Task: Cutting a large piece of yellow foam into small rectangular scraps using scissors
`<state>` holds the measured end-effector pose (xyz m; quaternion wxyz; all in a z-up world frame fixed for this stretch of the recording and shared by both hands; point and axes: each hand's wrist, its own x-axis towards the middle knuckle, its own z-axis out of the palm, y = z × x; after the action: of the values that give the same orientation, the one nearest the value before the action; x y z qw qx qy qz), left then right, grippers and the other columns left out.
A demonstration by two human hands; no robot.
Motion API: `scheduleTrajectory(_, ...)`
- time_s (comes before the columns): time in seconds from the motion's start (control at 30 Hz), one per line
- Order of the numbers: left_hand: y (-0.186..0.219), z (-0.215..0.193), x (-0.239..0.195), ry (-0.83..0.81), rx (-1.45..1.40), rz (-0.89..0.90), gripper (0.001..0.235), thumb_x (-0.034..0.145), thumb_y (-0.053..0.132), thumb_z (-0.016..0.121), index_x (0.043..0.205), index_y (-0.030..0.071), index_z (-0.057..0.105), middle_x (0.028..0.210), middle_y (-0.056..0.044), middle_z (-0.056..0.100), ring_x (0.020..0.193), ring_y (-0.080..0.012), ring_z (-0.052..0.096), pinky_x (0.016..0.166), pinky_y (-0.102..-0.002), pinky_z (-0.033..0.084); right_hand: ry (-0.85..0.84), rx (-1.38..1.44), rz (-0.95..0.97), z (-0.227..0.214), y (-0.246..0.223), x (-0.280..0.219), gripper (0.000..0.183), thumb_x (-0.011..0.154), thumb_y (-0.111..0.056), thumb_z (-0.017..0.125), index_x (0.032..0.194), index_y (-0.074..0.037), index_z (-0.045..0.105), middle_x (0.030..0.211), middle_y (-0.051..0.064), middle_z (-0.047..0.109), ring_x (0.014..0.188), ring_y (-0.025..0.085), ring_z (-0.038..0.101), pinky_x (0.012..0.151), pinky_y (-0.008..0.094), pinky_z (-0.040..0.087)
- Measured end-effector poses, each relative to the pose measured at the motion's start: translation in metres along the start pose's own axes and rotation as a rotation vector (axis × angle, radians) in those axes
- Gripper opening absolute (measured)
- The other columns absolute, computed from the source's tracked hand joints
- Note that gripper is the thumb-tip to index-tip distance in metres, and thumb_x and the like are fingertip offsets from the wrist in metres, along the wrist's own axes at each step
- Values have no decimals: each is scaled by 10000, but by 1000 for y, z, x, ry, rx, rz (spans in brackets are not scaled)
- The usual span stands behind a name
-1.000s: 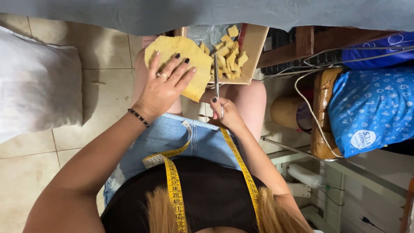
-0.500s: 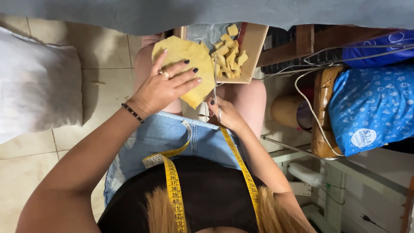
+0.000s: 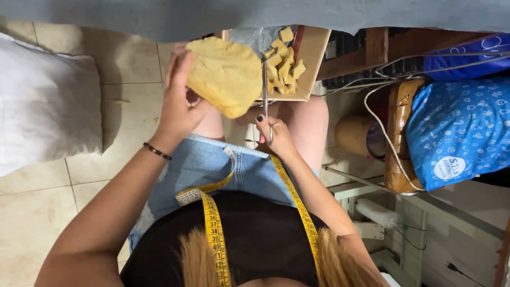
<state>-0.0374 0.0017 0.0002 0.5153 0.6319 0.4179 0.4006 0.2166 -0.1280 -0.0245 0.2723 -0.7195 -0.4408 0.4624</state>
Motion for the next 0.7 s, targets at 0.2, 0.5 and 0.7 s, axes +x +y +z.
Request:
scheduleTrajectory(0.2,-8,9,0,-29,-472,-67,660,959,-121,459,1580,88,385,1611,-264,193,1492,-387,287,1215,-485,387,-203,31,29,-1,-9,-6,723,1039,-702,216,796,-149,614,680,116,635,718,251,612,689,375,524)
scheduleTrajectory(0.5,16,7,2,25,-601,-113,639,970,27,679,1555,74,427,1590,-152,334,1417,-252,440,1152,-363,473,-240,-3,-193,0,-27,-23,512,1034,-522,434,1063,-38,599,788,236,643,756,385,631,720,488,528)
scheduleTrajectory(0.7,27,17,19,95,-727,-330,1005,909,16,701,1620,214,18,1422,-107,634,1282,-214,640,927,-452,636,-313,-174,46,-5,-68,-31,501,936,-656,311,936,-184,482,814,-1,552,710,139,520,677,305,480)
